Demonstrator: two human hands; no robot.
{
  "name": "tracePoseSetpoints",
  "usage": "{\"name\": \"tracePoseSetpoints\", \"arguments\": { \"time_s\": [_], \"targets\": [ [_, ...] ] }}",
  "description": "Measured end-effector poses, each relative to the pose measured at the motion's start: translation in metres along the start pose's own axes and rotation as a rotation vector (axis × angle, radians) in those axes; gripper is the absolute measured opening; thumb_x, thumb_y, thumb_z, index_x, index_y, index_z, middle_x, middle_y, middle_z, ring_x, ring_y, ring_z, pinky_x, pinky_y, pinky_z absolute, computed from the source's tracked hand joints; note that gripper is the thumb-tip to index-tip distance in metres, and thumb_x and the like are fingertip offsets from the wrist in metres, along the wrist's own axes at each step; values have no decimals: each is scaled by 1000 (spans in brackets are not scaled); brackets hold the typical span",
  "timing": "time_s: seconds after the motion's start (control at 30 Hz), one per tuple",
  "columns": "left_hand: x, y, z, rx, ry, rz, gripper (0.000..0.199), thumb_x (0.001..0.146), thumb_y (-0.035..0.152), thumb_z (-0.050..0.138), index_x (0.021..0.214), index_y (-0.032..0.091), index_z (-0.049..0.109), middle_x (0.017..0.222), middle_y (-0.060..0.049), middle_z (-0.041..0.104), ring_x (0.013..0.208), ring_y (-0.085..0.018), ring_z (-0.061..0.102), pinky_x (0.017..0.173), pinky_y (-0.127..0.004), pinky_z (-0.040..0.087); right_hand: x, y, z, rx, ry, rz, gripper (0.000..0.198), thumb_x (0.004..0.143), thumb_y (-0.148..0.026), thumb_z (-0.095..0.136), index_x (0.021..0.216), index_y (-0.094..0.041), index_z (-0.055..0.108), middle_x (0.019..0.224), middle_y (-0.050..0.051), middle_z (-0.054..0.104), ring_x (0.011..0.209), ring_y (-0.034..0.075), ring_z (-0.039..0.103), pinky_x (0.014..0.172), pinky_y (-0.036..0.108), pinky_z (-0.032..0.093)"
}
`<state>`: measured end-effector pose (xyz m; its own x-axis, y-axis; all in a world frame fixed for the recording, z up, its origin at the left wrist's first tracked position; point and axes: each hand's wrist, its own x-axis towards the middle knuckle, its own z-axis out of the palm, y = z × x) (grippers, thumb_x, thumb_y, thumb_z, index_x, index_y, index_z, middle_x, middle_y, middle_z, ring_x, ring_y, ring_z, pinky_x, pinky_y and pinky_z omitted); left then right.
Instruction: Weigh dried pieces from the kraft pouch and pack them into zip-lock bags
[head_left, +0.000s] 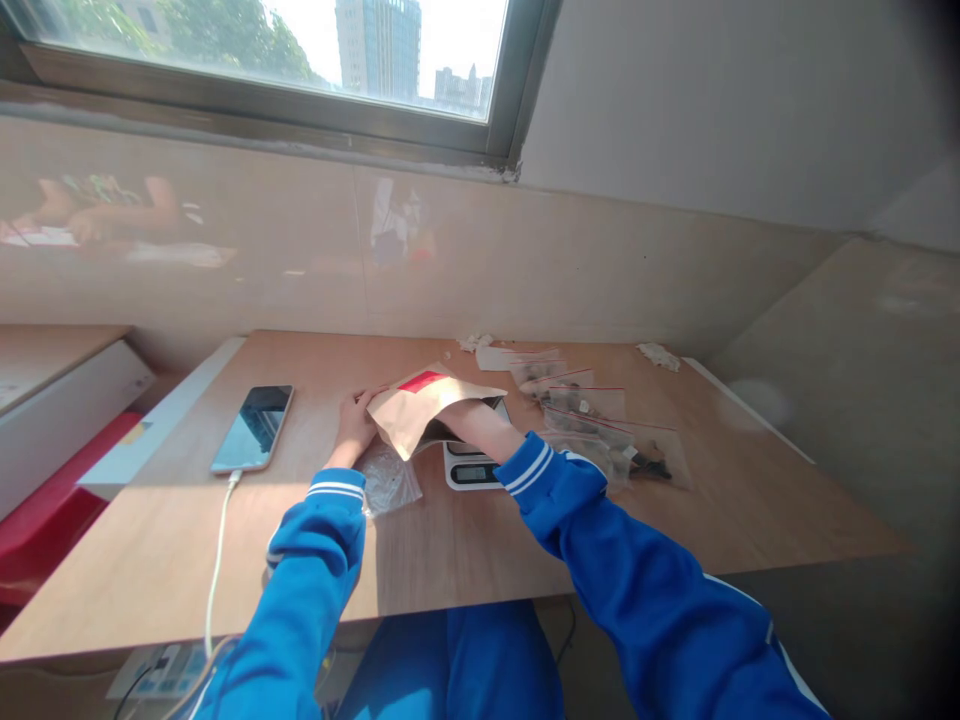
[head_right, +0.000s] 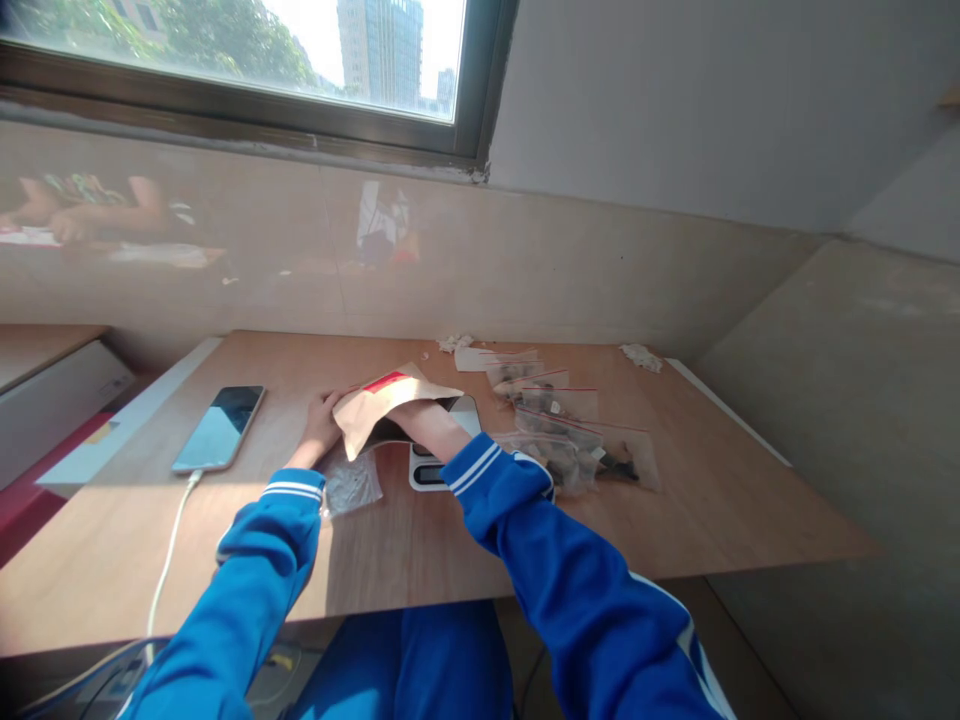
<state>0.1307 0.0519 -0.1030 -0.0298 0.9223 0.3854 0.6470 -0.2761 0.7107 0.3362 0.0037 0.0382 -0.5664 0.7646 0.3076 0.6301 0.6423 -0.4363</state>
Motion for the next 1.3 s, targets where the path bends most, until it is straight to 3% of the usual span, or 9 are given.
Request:
{"name": "tracePoseSetpoints", "arguments": {
  "time_s": [0.13, 0.23, 0.4, 0.53, 0.7, 0.9, 1.03, 1.17, 1.3],
  "targets": [
    [2, 1, -1, -48, -18, -2, 38, 75, 20, 58, 111, 19, 70, 116, -13, 61, 112, -28, 57, 101, -41, 44, -11, -10, -31, -81, -107, -170, 38, 86, 1, 42, 107, -17, 67, 118, 4, 67, 121, 19, 55, 110, 36, 38],
    [1, 1, -2, -51, -26, -13, 39, 74, 20, 58, 110, 15, 69, 120, -14, 61, 114, -29, 57, 102, -41, 43, -18, -19, -45, -170, -123, -260, 34, 86, 2, 44, 105, -15, 66, 116, 6, 67, 117, 18, 57, 107, 38, 41],
    [-2, 8, -7, -79, -67, -22, 40, 76, 20, 54, 114, 19, 67, 120, -9, 64, 110, -25, 61, 98, -36, 47, -32, -24, -48, -407, -77, -330, 26, 89, -3, 50, 109, -14, 63, 117, 9, 64, 116, 22, 55, 102, 41, 44],
    [-3, 10, -9, -99, -79, -36, 39, 77, 21, 53, 114, 20, 68, 119, -9, 64, 108, -26, 62, 96, -36, 47, -47, -20, -49, -399, -7, -337, 26, 89, -3, 50, 107, -17, 63, 119, 8, 62, 119, 23, 50, 103, 42, 42],
    [-4, 9, -9, -74, -88, -35, 37, 76, 19, 55, 110, 18, 68, 114, -10, 65, 105, -26, 63, 93, -36, 48, -53, -17, -58, -141, 144, -312, 30, 92, -1, 41, 99, -20, 63, 112, 5, 63, 117, 17, 51, 100, 37, 43],
    [-2, 9, -8, -25, -85, -29, 36, 75, 19, 56, 110, 17, 67, 112, -11, 64, 103, -27, 63, 92, -37, 48, -47, -10, -60, 240, 355, -264, 22, 97, -18, 45, 86, -21, 63, 101, 5, 65, 105, 17, 59, 91, 33, 48],
    [-1, 5, -7, 1, -76, -40, 37, 75, 16, 54, 109, 16, 67, 112, -12, 63, 103, -27, 62, 92, -38, 49, -41, 9, -65, 577, 557, -98, 13, 90, -31, 59, 82, -20, 61, 98, 5, 64, 93, 17, 61, 82, 32, 51],
    [-1, 4, -5, -15, -47, -16, 36, 74, 17, 56, 109, 17, 67, 116, -12, 61, 108, -27, 60, 96, -37, 47, -46, 45, -66, 909, 813, 27, 22, 77, -39, 71, 86, -24, 57, 93, 1, 63, 86, 16, 61, 78, 32, 51],
    [-1, 1, -4, -10, 5, -48, 37, 72, 15, 57, 108, 18, 67, 118, -11, 60, 108, -27, 59, 97, -37, 47, -70, 80, -40, 1063, 853, 242, 31, 70, -41, 74, 90, -25, 56, 96, 1, 64, 88, 17, 62, 75, 31, 52]
  ]
}}
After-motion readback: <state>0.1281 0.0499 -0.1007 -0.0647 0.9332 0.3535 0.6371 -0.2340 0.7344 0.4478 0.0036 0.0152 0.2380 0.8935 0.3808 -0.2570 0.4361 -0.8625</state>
